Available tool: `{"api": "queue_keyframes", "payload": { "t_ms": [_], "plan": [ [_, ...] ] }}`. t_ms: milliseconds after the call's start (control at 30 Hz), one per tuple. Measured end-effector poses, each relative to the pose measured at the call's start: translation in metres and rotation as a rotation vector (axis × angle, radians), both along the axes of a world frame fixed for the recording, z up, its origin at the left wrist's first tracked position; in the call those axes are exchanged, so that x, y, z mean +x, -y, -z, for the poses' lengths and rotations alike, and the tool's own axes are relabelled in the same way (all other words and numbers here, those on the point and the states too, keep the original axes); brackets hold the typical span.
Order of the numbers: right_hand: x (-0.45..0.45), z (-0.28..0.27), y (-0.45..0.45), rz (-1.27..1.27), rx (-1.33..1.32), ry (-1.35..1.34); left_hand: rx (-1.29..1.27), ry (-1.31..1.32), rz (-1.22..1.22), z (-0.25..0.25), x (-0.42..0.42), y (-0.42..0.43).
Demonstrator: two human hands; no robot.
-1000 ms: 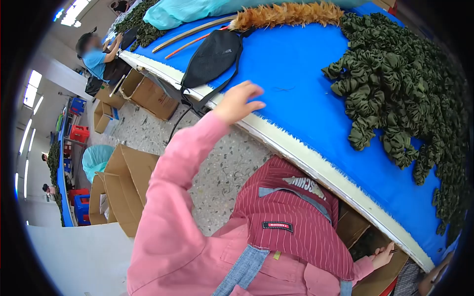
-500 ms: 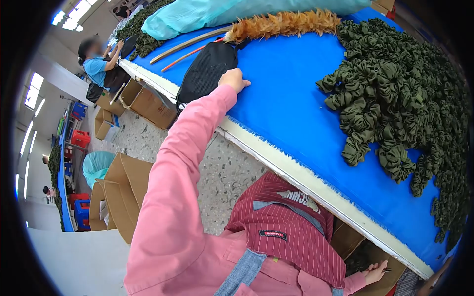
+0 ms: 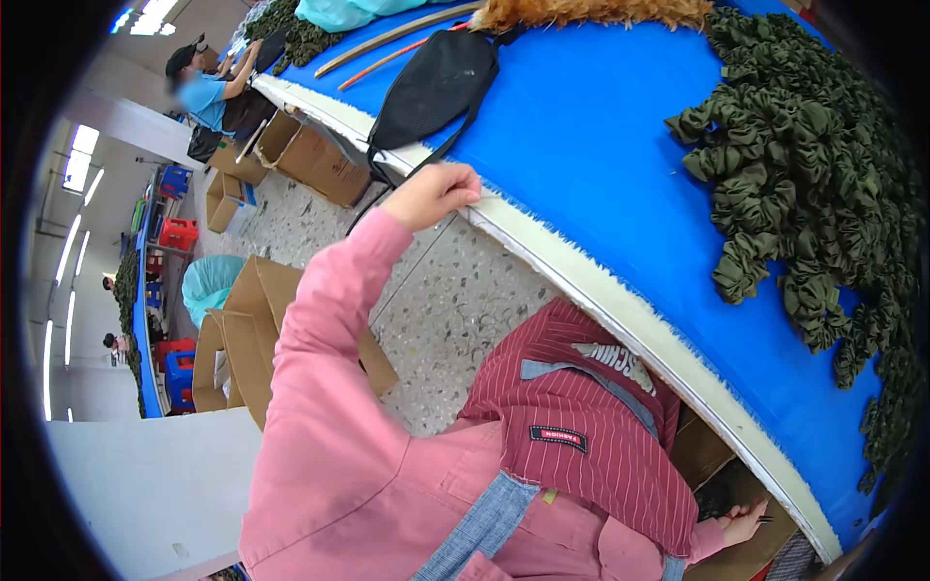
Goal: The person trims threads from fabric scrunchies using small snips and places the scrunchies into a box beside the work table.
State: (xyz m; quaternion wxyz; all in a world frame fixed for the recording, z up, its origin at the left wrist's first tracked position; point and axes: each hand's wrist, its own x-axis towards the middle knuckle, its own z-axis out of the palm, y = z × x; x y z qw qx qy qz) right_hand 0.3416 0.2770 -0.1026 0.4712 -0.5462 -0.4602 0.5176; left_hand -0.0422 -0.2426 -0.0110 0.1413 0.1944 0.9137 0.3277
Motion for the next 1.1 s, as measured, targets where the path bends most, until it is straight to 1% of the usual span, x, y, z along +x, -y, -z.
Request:
{"api": "queue_keyframes", "payload": {
  "t_ms": [67, 167, 233, 267, 400, 467, 500, 567, 600, 633, 700, 733, 767, 833, 867, 900, 933, 967, 1000, 1033, 1067, 1100],
  "plan": [
    [-0.017, -0.014, 0.016, -0.047, 0.027, -0.035, 0.155, -0.039, -0.115, 0.019, 0.017, 0.014],
    [-0.019, -0.014, 0.015, -0.048, 0.029, -0.029, 0.198, -0.044, -0.162, 0.024, 0.022, 0.017],
    [-0.019, -0.013, 0.009, -0.041, 0.033, -0.030, 0.066, -0.218, 0.006, 0.030, 0.019, 0.021],
    [-0.018, -0.010, 0.006, -0.036, 0.031, -0.031, 0.067, -0.220, 0.002, 0.030, 0.020, 0.022],
    [0.009, 0.015, -0.020, 0.012, 0.029, -0.026, -0.050, -0.406, 0.070, 0.032, 0.022, 0.017],
    [0.014, 0.015, -0.024, 0.001, 0.023, -0.028, -0.121, -0.477, 0.065, 0.028, 0.028, 0.016],
    [0.017, 0.015, -0.025, -0.014, 0.013, -0.031, -0.115, -0.475, 0.075, 0.030, 0.034, 0.022],
    [0.021, 0.015, -0.027, -0.019, -0.003, -0.044, -0.380, -0.296, 0.144, 0.043, 0.046, 0.049],
    [0.023, 0.015, -0.028, -0.006, -0.004, -0.054, -0.387, -0.220, 0.200, 0.065, 0.061, 0.069],
    [0.024, 0.016, -0.029, 0.016, -0.001, -0.067, -0.369, -0.238, 0.246, 0.087, 0.083, 0.082],
    [0.026, 0.016, -0.031, 0.087, 0.015, -0.107, -0.784, 0.005, 0.448, 0.131, 0.133, 0.101],
    [0.025, 0.015, -0.031, 0.131, 0.027, -0.137, -1.005, 0.100, 0.538, 0.139, 0.141, 0.104],
    [0.027, 0.014, -0.033, 0.143, 0.059, -0.152, -0.995, 0.046, 0.590, 0.125, 0.116, 0.077],
    [0.025, -0.004, -0.031, 0.191, 0.110, -0.150, -0.603, 0.496, 0.555, 0.044, 0.099, 0.012],
    [0.019, -0.016, -0.027, 0.188, 0.127, -0.119, -0.318, 0.347, 0.583, 0.006, 0.087, -0.019],
    [0.010, -0.029, -0.023, 0.172, 0.144, -0.095, -0.282, 0.275, 0.471, -0.036, 0.078, -0.049],
    [0.002, -0.044, -0.018, 0.161, 0.153, -0.102, -0.172, 0.132, 0.418, -0.053, 0.067, -0.066],
    [-0.008, -0.058, -0.017, 0.140, 0.164, -0.110, 0.033, -0.097, 0.399, -0.052, 0.051, -0.080],
    [-0.017, -0.067, -0.020, 0.137, 0.184, -0.121, 0.185, -0.255, 0.462, -0.059, 0.027, -0.103],
    [-0.023, -0.073, -0.022, 0.034, 0.200, -0.150, 0.332, -0.409, 0.530, -0.069, 0.004, -0.130],
    [-0.027, -0.080, -0.020, -0.063, 0.212, -0.172, 0.329, -0.368, 0.469, -0.075, -0.007, -0.151],
    [-0.045, -0.096, -0.009, -0.107, 0.248, -0.141, 0.344, -0.243, 0.422, -0.074, -0.015, -0.175]
  ]
}}
